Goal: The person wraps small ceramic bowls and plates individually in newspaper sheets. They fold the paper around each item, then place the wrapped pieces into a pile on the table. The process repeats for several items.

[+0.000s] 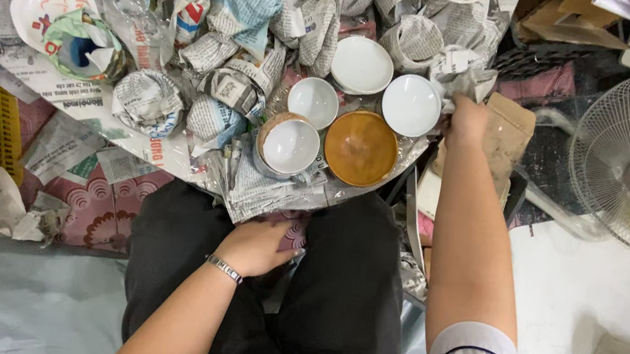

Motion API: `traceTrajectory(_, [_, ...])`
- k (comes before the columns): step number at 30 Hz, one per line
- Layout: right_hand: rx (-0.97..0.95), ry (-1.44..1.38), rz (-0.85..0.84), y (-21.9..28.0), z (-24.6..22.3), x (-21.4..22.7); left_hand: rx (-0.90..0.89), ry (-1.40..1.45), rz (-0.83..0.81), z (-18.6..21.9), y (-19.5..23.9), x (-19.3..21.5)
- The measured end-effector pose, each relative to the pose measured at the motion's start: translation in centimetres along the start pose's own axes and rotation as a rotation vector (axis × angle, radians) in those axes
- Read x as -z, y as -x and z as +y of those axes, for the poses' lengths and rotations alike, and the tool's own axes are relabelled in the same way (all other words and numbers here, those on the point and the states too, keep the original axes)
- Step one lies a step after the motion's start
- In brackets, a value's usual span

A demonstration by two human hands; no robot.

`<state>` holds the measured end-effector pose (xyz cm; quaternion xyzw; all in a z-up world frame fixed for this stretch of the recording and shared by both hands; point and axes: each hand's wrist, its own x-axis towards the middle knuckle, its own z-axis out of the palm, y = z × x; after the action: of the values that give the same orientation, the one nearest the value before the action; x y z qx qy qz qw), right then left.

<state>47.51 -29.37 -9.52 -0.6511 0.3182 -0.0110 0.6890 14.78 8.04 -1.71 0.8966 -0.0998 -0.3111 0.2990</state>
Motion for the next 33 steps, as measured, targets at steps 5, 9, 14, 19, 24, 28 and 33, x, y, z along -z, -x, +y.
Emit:
traceTrajectory(5, [0.126, -0.206, 0.099, -0.2, 0.2, 2.0, -0.039, 0.011, 0.052, 0.0, 0.0, -0.1])
traceTrajectory(9, [0.239, -0.227, 0.249, 4.3, -2.0, 3.9, -0.035, 0.015, 0.02, 0.7, 0.3, 0.4])
traceTrajectory(14, [0.226, -0.352, 0.125, 17.7, -0.8, 5.8, -0.175, 0.417, 0.048, 2.0, 1.1, 1.4])
traceTrajectory(19, [0.282, -0.004, -0.117, 33.3, 7.6, 3.4, -0.471, 1.52, 0.274, 4.8, 2.1, -2.4])
traceTrajectory(24, [0.171, 0.147, -0.523, 40.6, 11.8, 1.6, -0.266, 1.332, 0.792, 4.6, 3.5, -6.3])
traceTrajectory(28, [0.0, 0.271, -0.535, 40.2, 11.6, 1.4, -0.001, 1.59, 0.82, 2.5, 3.9, -6.7])
traceTrajectory(33, [0.212, 0.036, -0.58, 39.2, 10.8, 1.1, -0.362, 1.349, 0.827, 1.0, 3.4, -5.9])
